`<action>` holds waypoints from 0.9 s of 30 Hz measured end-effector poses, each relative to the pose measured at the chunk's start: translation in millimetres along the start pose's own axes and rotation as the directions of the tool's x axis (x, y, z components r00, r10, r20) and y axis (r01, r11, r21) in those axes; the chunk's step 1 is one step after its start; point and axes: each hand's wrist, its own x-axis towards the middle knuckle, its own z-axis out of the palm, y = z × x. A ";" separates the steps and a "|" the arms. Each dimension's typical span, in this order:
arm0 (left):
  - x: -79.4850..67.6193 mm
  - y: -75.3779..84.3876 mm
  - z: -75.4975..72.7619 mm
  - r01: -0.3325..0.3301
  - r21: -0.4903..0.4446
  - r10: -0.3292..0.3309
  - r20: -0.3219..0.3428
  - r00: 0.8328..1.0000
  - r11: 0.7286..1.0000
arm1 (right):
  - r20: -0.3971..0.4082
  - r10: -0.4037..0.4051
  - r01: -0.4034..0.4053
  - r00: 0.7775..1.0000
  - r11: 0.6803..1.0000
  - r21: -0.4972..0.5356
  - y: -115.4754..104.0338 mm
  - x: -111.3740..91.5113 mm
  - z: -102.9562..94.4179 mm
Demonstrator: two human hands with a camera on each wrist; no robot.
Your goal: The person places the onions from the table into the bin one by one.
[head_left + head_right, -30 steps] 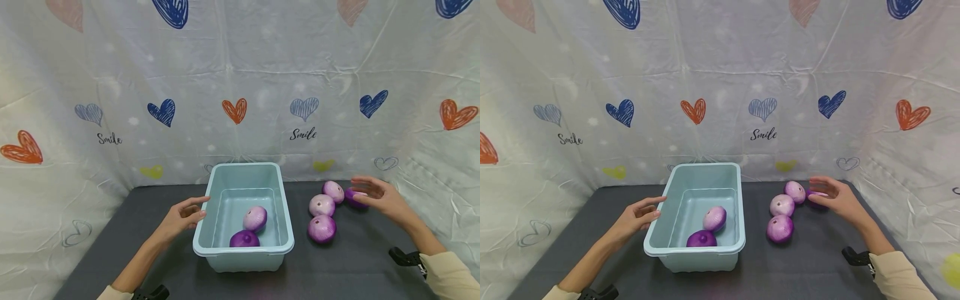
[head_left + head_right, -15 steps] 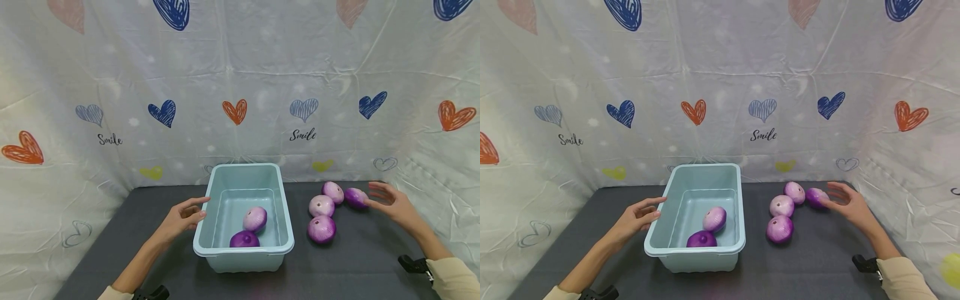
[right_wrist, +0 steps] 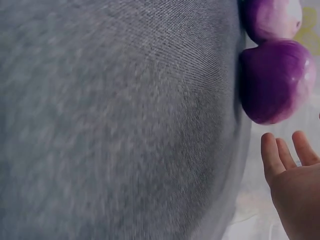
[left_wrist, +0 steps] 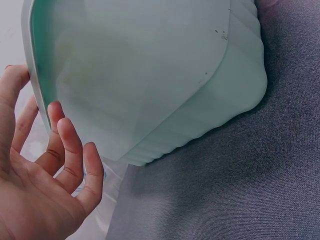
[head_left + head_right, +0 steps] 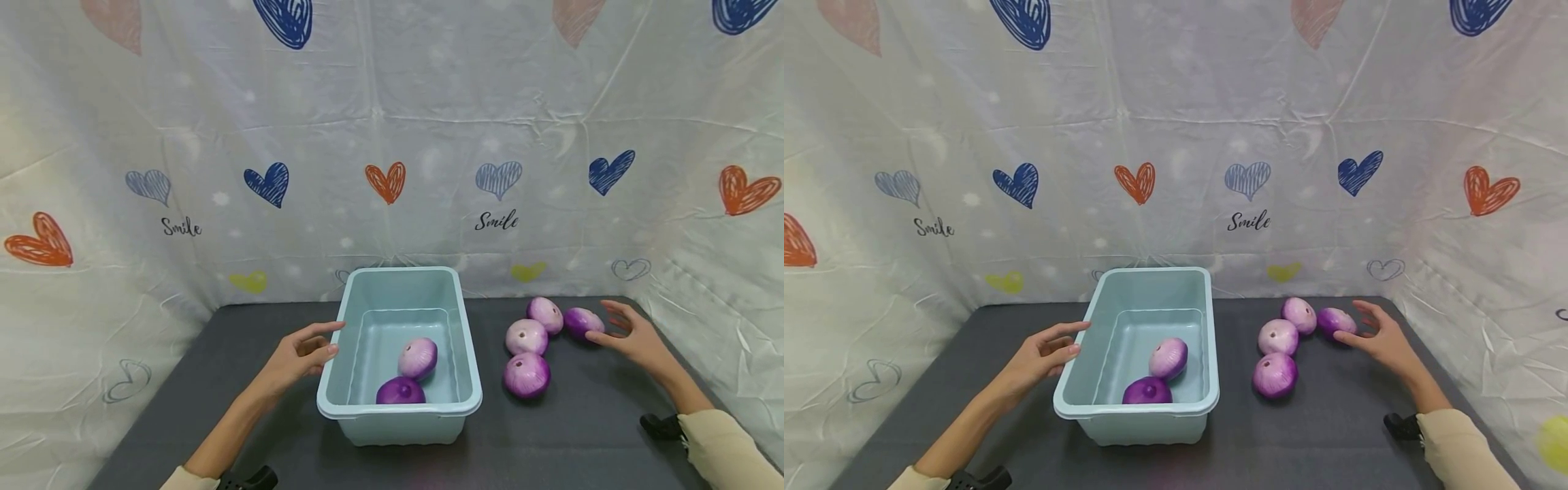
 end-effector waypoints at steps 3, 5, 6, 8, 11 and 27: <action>0.2 -0.5 -0.1 -0.005 -0.004 0.005 0.002 1.000 1.000 | -0.002 0.018 -0.018 1.000 1.000 -0.007 3.4 5.1 3.7; 0.1 -0.6 -0.2 -0.007 -0.005 0.007 0.004 1.000 1.000 | -0.006 0.019 -0.019 1.000 1.000 -0.023 5.3 8.2 6.0; 0.2 -0.7 -0.3 -0.008 -0.005 0.008 0.004 1.000 1.000 | -0.008 0.016 -0.016 1.000 0.999 -0.033 6.5 9.8 7.1; 0.1 -0.8 -0.3 -0.011 -0.005 0.011 0.004 1.000 1.000 | -0.014 0.005 -0.005 1.000 0.999 -0.049 8.8 13.1 9.1; 0.2 -1.1 -0.3 -0.014 -0.006 0.014 0.006 1.000 1.000 | -0.023 -0.020 0.018 1.000 0.998 -0.062 11.7 17.7 11.3; -0.8 -0.5 -0.3 -0.004 -0.011 0.004 0.003 1.000 1.000 | -0.054 -0.076 0.070 0.996 0.993 -0.092 10.5 19.2 14.6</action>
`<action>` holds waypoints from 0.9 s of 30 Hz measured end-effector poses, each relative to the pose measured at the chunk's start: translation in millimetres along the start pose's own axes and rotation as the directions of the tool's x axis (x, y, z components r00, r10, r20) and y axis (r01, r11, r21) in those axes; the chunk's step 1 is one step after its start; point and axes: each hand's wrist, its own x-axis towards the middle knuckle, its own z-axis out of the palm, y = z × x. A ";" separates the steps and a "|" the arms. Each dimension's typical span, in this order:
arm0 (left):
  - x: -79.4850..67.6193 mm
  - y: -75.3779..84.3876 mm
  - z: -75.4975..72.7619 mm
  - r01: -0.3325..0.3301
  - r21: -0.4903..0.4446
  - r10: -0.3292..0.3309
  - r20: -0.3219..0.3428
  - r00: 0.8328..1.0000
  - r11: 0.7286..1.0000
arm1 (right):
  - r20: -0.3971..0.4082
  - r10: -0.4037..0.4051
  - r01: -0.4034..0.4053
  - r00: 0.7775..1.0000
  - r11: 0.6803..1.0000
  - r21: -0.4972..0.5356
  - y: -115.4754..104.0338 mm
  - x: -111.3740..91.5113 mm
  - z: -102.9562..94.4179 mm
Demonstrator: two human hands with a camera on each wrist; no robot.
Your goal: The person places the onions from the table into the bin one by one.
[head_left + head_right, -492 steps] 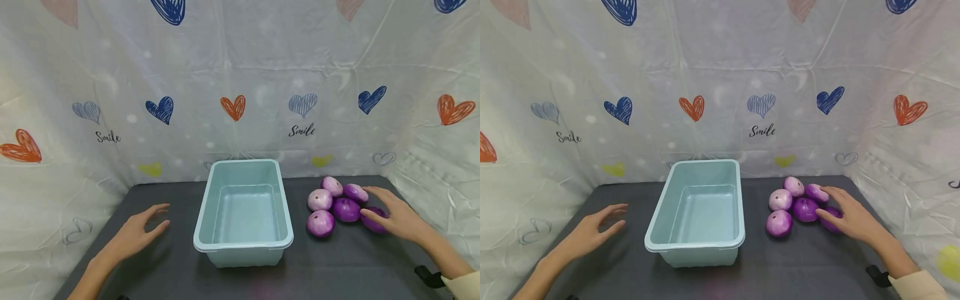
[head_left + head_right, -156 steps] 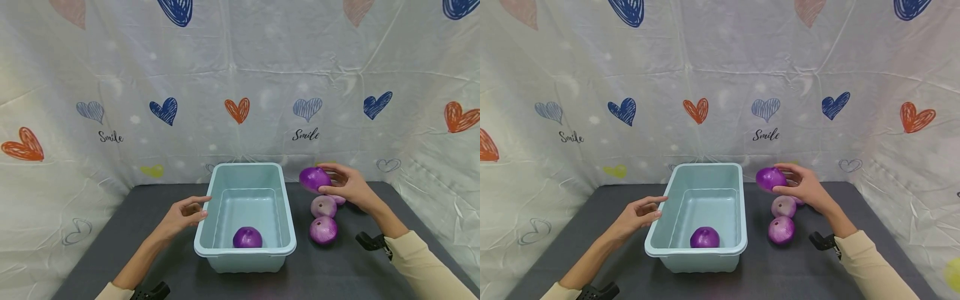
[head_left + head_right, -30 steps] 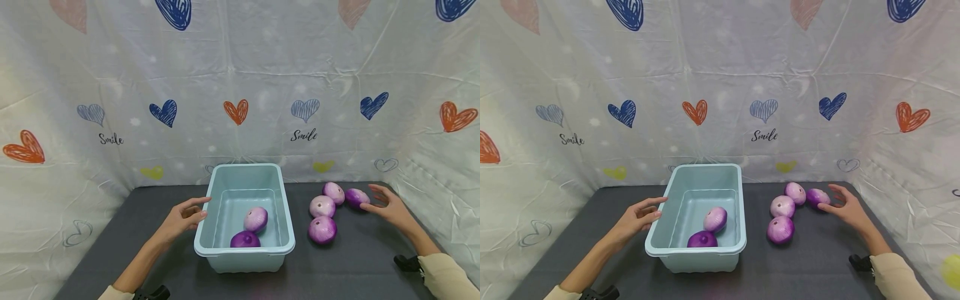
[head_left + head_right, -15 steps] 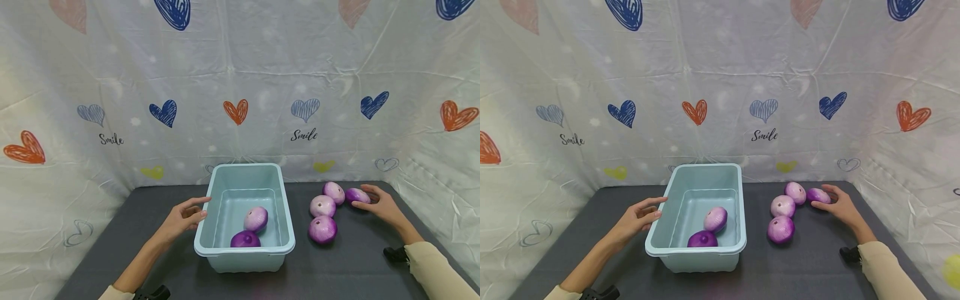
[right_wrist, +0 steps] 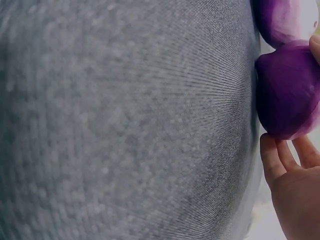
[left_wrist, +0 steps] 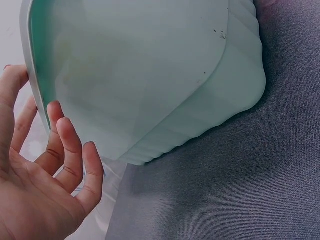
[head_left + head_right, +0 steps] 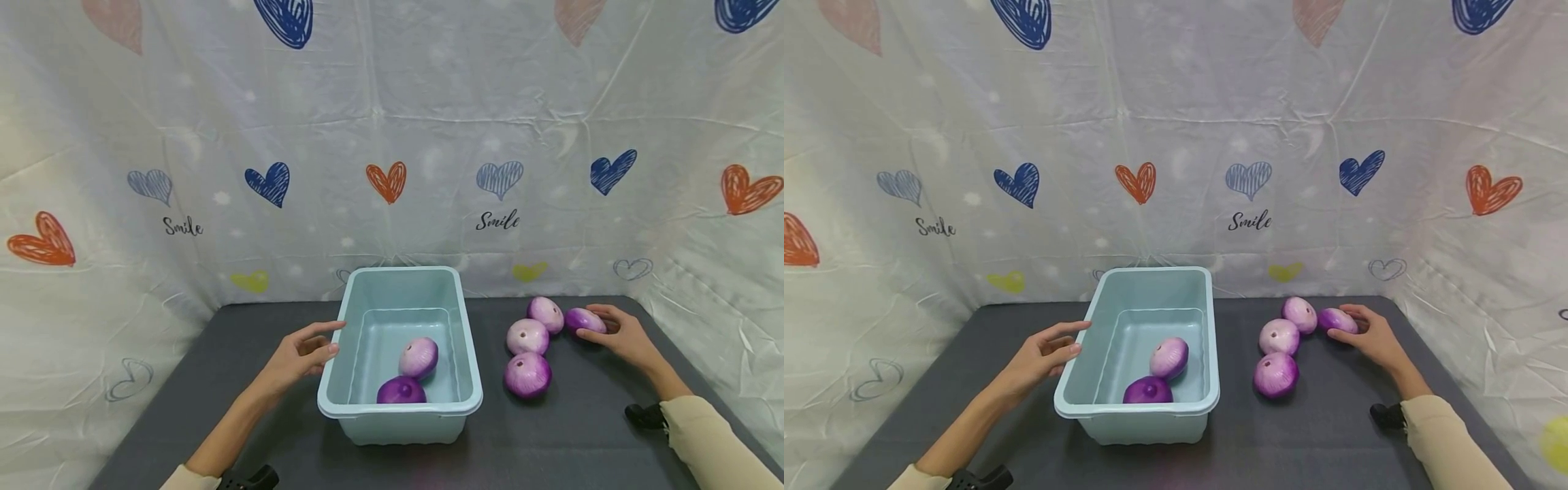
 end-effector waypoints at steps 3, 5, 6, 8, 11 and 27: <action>0.9 0.4 -0.4 0.005 -0.001 -0.005 -0.001 1.000 1.000 | -0.013 -0.012 0.012 1.000 1.000 -0.001 1.4 -0.5 0.3; 1.2 0.2 -0.6 0.010 0.000 -0.010 -0.001 1.000 1.000 | -0.019 -0.016 0.016 1.000 1.000 -0.002 2.6 -0.9 0.4; 1.4 0.0 -0.7 0.010 0.000 -0.010 -0.001 1.000 1.000 | -0.022 -0.016 0.016 1.000 1.000 -0.002 3.2 -1.2 0.2; 1.5 -0.4 -0.9 0.011 0.002 -0.011 -0.001 1.000 1.000 | -0.025 -0.014 0.014 1.000 1.000 -0.003 3.8 -2.2 -0.3; 1.7 -0.5 -1.0 0.005 -0.002 -0.005 0.001 1.000 1.000 | -0.032 -0.003 0.003 0.999 1.000 0.001 3.6 -4.2 -1.7; 1.7 -0.3 -1.8 -0.013 -0.002 0.013 0.006 1.000 1.000 | -0.042 0.041 -0.038 0.998 0.998 0.057 -4.8 -19.8 -17.7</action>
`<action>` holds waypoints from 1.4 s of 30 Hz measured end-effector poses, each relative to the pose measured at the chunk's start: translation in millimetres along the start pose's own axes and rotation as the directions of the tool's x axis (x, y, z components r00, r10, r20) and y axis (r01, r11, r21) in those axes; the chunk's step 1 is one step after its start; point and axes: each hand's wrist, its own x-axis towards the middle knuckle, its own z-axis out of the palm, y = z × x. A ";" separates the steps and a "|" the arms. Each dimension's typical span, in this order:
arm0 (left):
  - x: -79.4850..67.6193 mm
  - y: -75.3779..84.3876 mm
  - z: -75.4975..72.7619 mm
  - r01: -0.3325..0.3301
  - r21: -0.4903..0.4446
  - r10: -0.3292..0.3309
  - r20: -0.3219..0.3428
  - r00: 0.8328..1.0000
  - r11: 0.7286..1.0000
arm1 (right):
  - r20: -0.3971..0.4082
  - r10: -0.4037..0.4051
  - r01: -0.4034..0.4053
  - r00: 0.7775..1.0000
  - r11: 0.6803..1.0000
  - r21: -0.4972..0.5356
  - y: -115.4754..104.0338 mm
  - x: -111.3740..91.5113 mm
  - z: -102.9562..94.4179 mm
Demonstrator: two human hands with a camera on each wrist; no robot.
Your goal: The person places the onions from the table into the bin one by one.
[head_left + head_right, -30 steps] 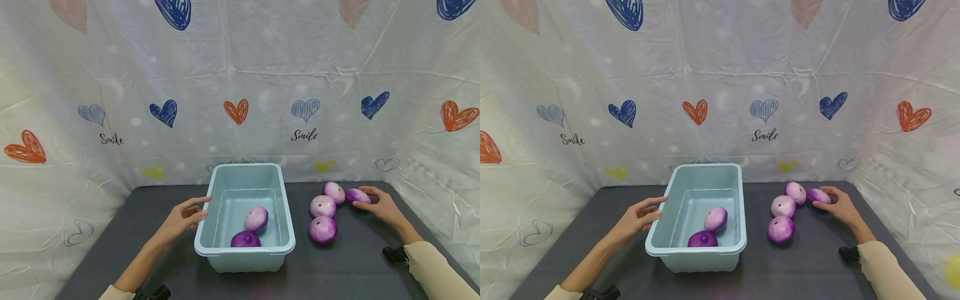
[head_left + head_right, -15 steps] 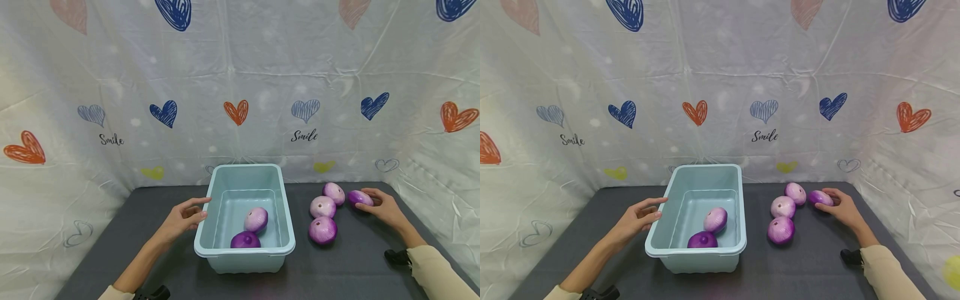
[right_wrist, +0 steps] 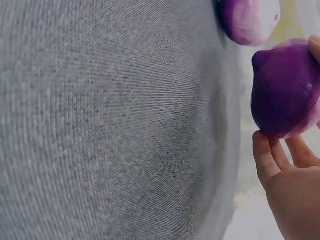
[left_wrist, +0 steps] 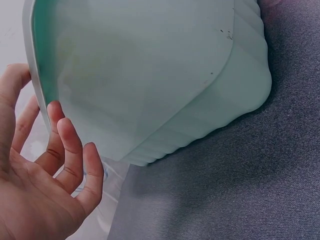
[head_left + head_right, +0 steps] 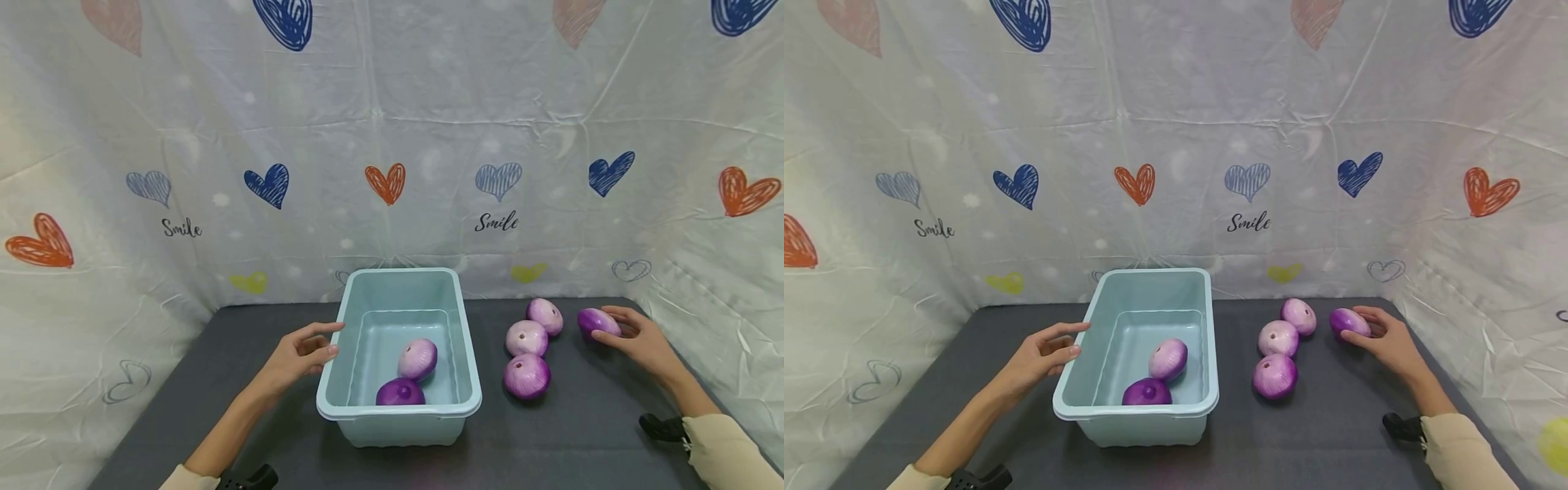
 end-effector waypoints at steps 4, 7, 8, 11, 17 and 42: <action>-0.6 0.7 0.1 0.003 0.001 -0.003 -0.003 1.000 1.000 | 0.008 -0.001 0.001 1.000 1.000 0.026 -1.2 -1.0 -2.1; -0.6 0.5 0.3 -0.002 0.000 0.002 -0.002 1.000 1.000 | 0.009 -0.016 0.016 1.000 0.998 0.067 -2.9 -1.6 -2.3; -0.5 0.3 0.3 -0.002 0.000 0.002 -0.002 1.000 1.000 | 0.008 -0.025 0.024 1.000 0.996 0.081 -3.8 -2.0 -2.1; 0.0 0.2 0.6 -0.002 0.002 0.002 -0.002 1.000 1.000 | 0.008 -0.054 0.052 0.999 0.992 0.118 -6.9 -2.2 -0.6; -0.1 -0.1 1.6 0.004 0.004 -0.004 -0.006 1.000 1.000 | 0.011 -0.081 0.079 0.997 0.990 0.121 -17.9 -1.0 4.5; -0.4 -1.1 2.5 -0.017 -0.007 0.017 -0.008 1.000 1.000 | 0.121 -0.143 0.117 0.982 0.973 0.201 -66.0 8.3 27.0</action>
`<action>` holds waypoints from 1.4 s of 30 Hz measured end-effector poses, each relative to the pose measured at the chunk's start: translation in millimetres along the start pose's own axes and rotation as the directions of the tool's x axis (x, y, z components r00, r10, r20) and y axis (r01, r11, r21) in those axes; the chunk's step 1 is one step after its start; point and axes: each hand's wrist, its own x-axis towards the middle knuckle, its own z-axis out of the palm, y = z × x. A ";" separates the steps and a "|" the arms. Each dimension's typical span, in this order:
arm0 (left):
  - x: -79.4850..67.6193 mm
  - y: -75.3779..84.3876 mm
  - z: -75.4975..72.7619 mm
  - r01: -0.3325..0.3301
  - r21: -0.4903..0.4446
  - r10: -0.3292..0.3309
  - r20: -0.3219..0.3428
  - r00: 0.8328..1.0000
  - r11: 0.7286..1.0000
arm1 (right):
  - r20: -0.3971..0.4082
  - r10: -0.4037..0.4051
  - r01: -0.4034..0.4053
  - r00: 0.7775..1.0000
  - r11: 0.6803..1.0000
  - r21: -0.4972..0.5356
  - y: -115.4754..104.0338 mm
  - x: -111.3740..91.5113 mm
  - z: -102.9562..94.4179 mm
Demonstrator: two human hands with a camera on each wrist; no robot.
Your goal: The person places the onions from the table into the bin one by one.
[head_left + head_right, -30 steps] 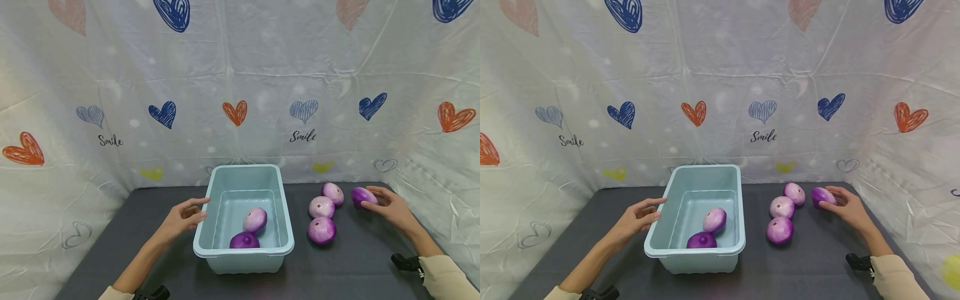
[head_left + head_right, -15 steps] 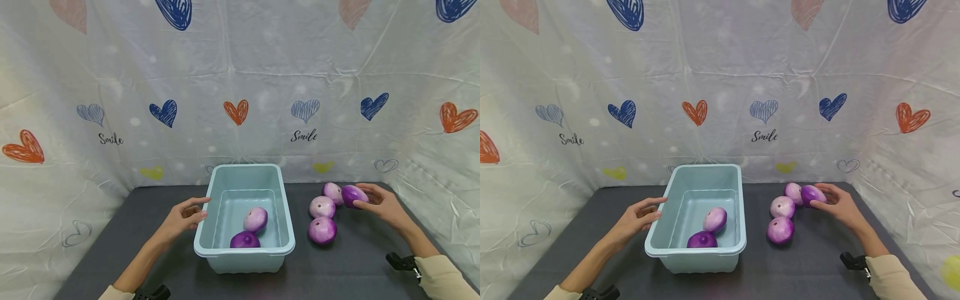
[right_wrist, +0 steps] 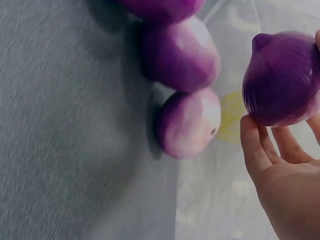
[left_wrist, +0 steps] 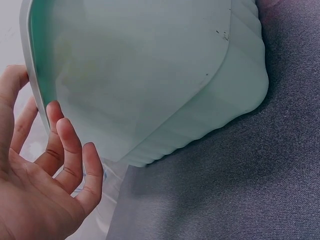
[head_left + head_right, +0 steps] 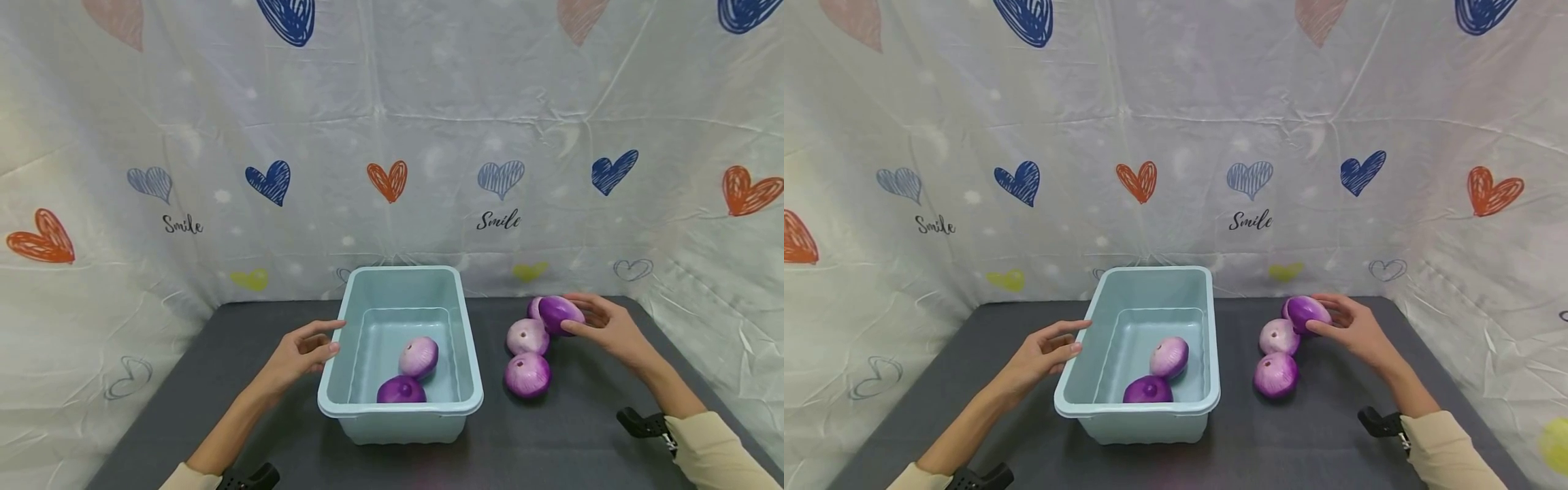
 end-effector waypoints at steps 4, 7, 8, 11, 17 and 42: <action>0.1 0.2 0.0 0.005 0.006 -0.005 -0.003 1.000 1.000 | 0.012 -0.003 0.003 1.000 1.000 0.026 -7.8 3.4 5.8; 0.0 0.4 0.2 0.008 0.002 -0.008 -0.001 1.000 1.000 | 0.020 -0.010 0.009 1.000 0.999 0.045 -14.1 5.3 10.6; -0.1 0.6 0.3 0.009 0.000 -0.009 -0.001 1.000 1.000 | 0.023 -0.014 0.013 1.000 0.999 0.052 -16.1 6.0 12.2; -0.6 1.1 0.6 0.010 -0.005 -0.010 0.001 1.000 1.000 | 0.036 -0.024 0.021 0.999 0.997 0.075 -21.8 8.7 16.9; -0.7 2.2 1.3 0.006 -0.005 -0.006 0.002 1.000 1.000 | 0.062 -0.043 0.035 0.997 0.992 0.122 -27.8 16.8 23.9; -1.0 0.9 0.1 0.009 0.003 -0.009 -0.006 1.000 1.000 | 0.116 -0.153 0.134 0.981 0.979 0.152 -78.5 56.2 59.0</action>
